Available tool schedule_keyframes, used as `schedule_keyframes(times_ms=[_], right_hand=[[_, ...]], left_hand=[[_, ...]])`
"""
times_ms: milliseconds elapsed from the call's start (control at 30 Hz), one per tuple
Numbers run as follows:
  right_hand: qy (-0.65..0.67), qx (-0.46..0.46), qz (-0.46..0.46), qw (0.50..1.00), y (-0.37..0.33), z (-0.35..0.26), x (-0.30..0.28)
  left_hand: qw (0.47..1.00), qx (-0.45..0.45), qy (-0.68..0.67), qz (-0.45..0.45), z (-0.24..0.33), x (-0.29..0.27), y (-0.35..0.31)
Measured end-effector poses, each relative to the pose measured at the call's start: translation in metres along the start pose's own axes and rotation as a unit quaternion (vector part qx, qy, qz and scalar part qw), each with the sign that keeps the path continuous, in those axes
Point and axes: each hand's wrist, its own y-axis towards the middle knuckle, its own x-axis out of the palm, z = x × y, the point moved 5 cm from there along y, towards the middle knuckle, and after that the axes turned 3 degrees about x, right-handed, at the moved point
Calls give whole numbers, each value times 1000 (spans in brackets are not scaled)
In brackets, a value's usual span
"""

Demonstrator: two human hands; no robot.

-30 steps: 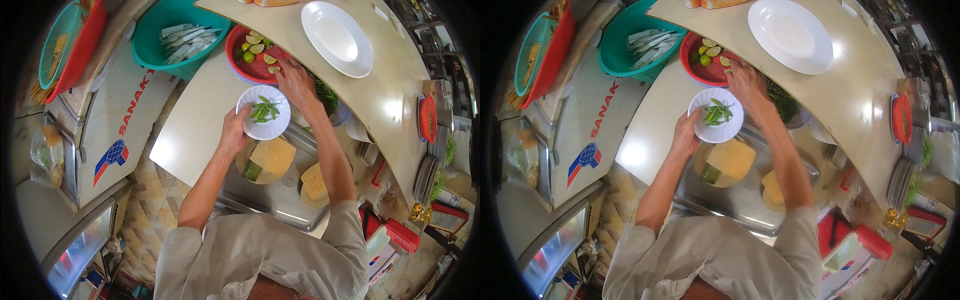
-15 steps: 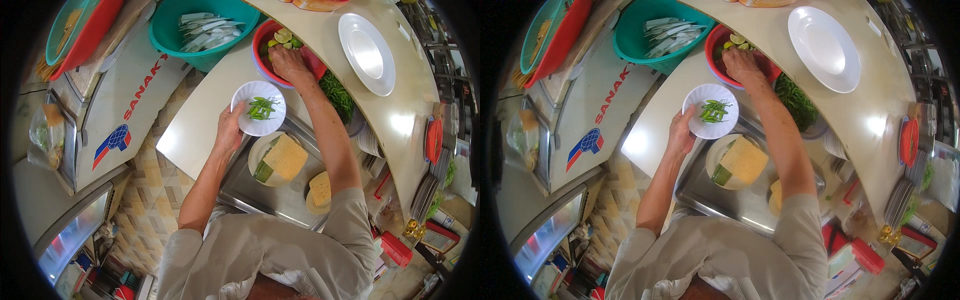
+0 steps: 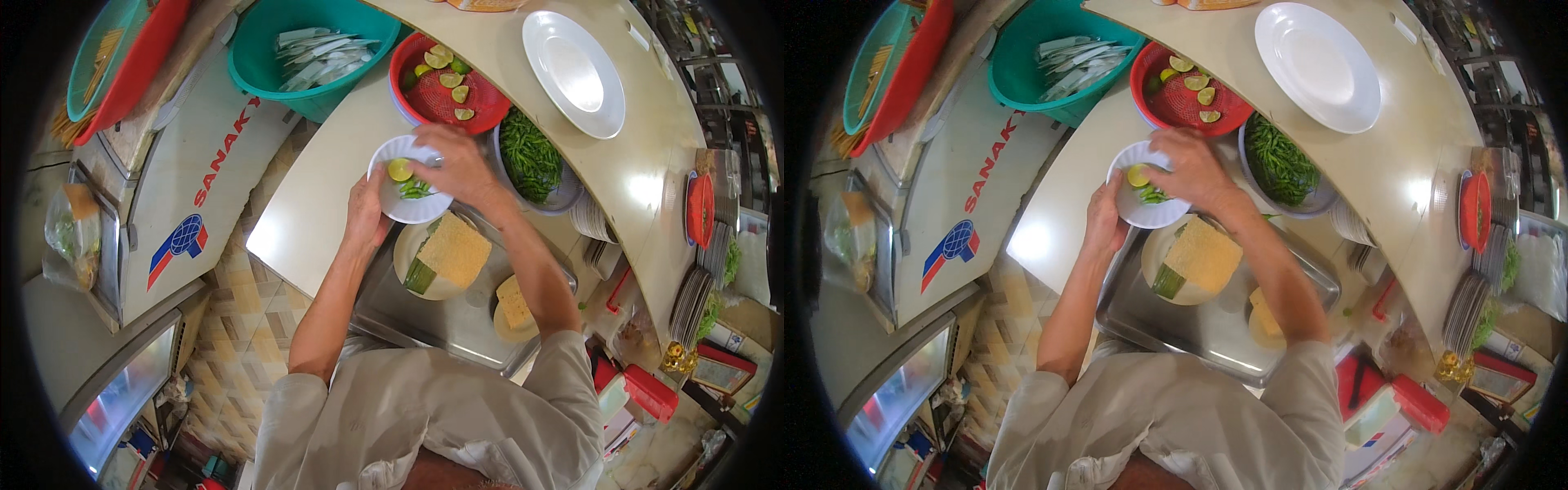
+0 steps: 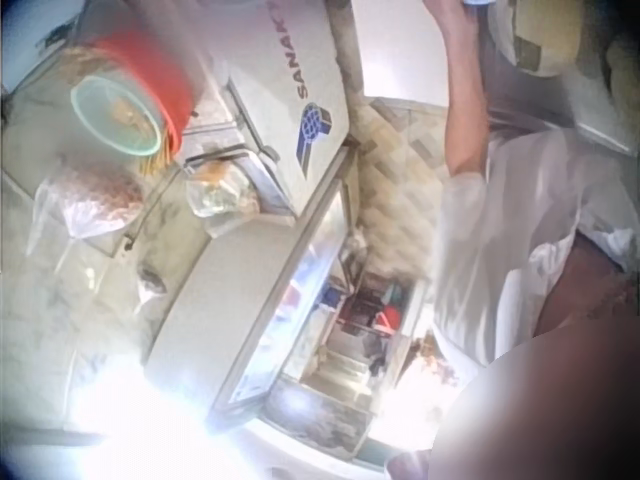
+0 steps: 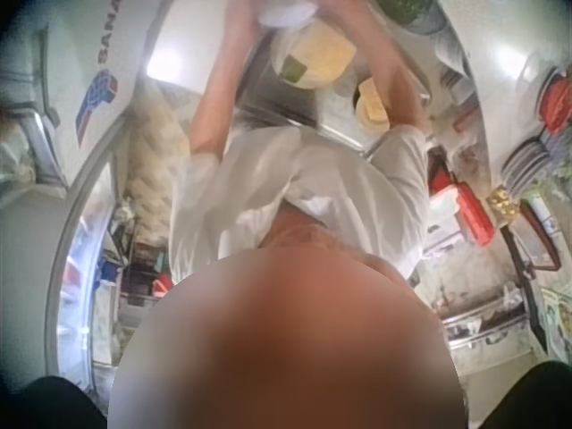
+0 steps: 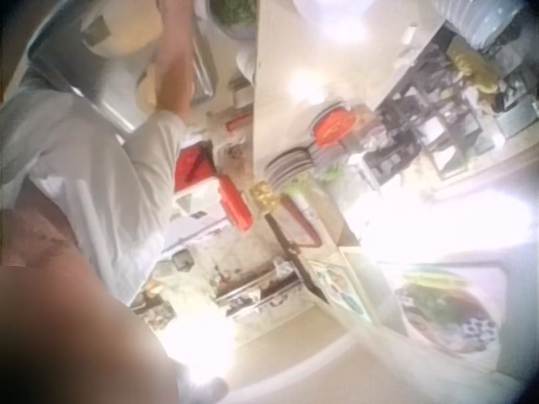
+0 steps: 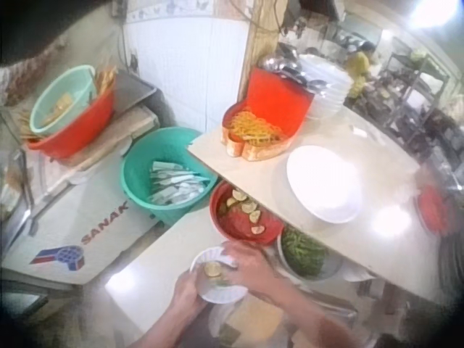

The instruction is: The person assembles two wraps on a metal tray in a restaurant kitchen. They place flatbreads on plates, add banana leaves, herbs, lime wedges, and condiment packets, then top with lettuce and flatbread. The person also retrieves items from a refrigerator and places a bowl of soup on the tray.

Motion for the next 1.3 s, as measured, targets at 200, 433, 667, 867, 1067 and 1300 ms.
schedule_keyframes(times_ms=[200, 433, 667, 867, 1067, 1300], right_hand=[[-34, 304, 0, 952, 1, 61, -25], [41, 295, -84, 951, -40, 17, -21], [295, 511, -13, 807, -146, -12, -16], [253, 557, 94, 786, -264, -52, -40], [286, 597, 99, 743, -339, -85, -14], [221, 500, 64, 835, -330, -105, 64]], left_hand=[[999, -17, 28, 34, 1, -6, -1], [998, -13, 52, 23, 2, -5, -8], [989, -71, 126, -35, -26, 2, -44], [878, -12, 477, 24, -33, -44, -88], [891, -156, 426, 2, -71, -71, -92], [926, -107, 361, 25, -86, -60, -70]])
